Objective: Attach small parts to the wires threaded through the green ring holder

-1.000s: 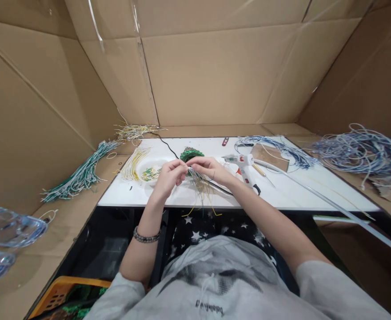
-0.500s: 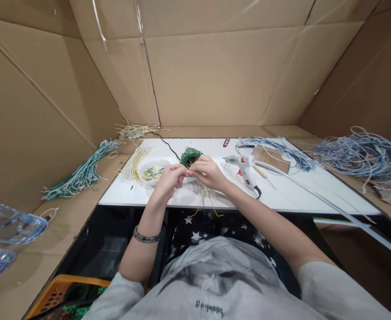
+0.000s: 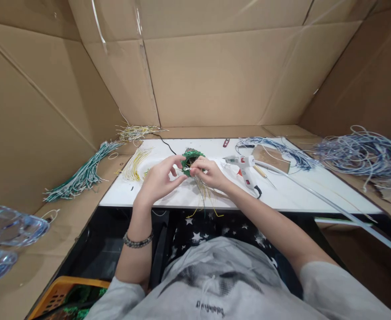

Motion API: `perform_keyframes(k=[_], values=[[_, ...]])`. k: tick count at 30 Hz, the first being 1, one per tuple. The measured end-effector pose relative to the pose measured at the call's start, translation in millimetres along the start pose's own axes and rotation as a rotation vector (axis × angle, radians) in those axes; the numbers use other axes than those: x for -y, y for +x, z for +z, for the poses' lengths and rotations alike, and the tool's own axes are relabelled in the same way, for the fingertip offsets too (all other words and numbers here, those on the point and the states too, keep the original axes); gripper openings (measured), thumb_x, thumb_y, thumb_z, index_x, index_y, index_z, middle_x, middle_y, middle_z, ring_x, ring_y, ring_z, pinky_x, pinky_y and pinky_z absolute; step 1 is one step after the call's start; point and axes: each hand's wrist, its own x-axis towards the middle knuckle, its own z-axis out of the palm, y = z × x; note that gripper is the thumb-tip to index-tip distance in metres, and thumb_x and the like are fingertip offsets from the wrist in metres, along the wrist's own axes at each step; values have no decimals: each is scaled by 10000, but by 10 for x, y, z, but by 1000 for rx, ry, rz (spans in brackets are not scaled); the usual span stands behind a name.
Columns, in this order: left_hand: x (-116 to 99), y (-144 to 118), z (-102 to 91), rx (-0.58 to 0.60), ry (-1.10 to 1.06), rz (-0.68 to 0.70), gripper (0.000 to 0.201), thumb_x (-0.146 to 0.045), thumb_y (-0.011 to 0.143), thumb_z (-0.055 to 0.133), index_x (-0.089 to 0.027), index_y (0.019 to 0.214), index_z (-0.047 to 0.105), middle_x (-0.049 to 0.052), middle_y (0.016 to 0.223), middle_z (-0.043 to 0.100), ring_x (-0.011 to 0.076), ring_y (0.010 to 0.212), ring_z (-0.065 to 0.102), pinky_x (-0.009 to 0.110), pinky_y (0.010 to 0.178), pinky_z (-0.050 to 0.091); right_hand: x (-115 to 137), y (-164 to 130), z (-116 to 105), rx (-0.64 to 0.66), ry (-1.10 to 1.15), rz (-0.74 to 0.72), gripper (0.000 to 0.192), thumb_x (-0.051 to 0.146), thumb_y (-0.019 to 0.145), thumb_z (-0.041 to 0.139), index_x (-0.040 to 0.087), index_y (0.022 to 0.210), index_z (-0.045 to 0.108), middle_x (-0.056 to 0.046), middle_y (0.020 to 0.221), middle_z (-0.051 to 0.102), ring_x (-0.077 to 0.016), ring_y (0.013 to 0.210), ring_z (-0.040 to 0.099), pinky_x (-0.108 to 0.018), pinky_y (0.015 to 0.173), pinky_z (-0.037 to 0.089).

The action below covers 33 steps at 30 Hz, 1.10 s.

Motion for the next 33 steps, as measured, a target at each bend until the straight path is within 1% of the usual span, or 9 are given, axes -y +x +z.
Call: perform_keyframes(k=[3,6,10,14,19,22,25,29,33], values=[[-31,23,52,-49,235,105,179,-278,946,622,-262,1088,730,83,1121,761,222,874,678,316,745,452,-15,9,-3,25,14,37,438,538,1016,489,254,710,623,-73,753,701,-242,802,554,-433,849,494],[-31,59,123,-41,328,147,229,-262,989,529,-237,887,734,96,1040,769,232,873,667,321,744,416,-25,15,-7,34,40,27,463,572,1009,485,256,702,628,-72,737,698,-244,789,557,-443,846,499],[8,75,164,-22,336,170,261,-257,970,531,-228,766,691,83,877,726,202,726,595,313,669,353,-25,21,-8,62,55,2,491,590,1015,477,254,697,638,-74,732,691,-244,788,562,-445,860,496],[10,59,238,-121,168,117,228,-233,901,595,-240,686,670,50,716,628,182,617,494,310,634,339,-40,25,-8,67,14,3,526,650,1009,457,256,711,637,-75,744,703,-249,798,555,-451,880,479],[-50,0,373,-257,-310,-172,162,-219,760,690,-206,600,664,23,624,610,152,585,501,289,611,385,-81,-1,27,71,-123,-74,524,611,1052,395,237,787,648,-89,813,735,-250,845,547,-439,889,426],[-64,-19,401,-234,-627,-472,136,-260,670,697,-180,564,667,18,563,600,113,506,450,263,543,364,-92,-22,83,57,-246,-151,484,520,1086,376,226,819,652,-97,843,754,-246,862,540,-428,869,375],[-49,-21,401,-187,-763,-613,161,-303,627,684,-164,547,666,32,540,597,95,459,429,247,502,360,-88,-28,130,45,-335,-185,428,437,1099,386,230,840,658,-86,886,769,-237,878,538,-418,874,347],[-22,-77,402,-198,-715,-590,179,-307,650,685,-178,531,647,35,532,591,114,457,464,257,500,384,-76,-17,149,105,-345,-163,354,380,1083,446,240,843,665,-78,890,772,-244,907,551,-415,885,337],[16,-213,366,-341,-335,-302,61,-241,703,738,-227,654,704,44,708,680,176,600,580,302,632,489,-61,-3,138,135,-271,-129,347,414,1064,475,238,846,679,-85,872,767,-257,906,561,-429,888,355]])
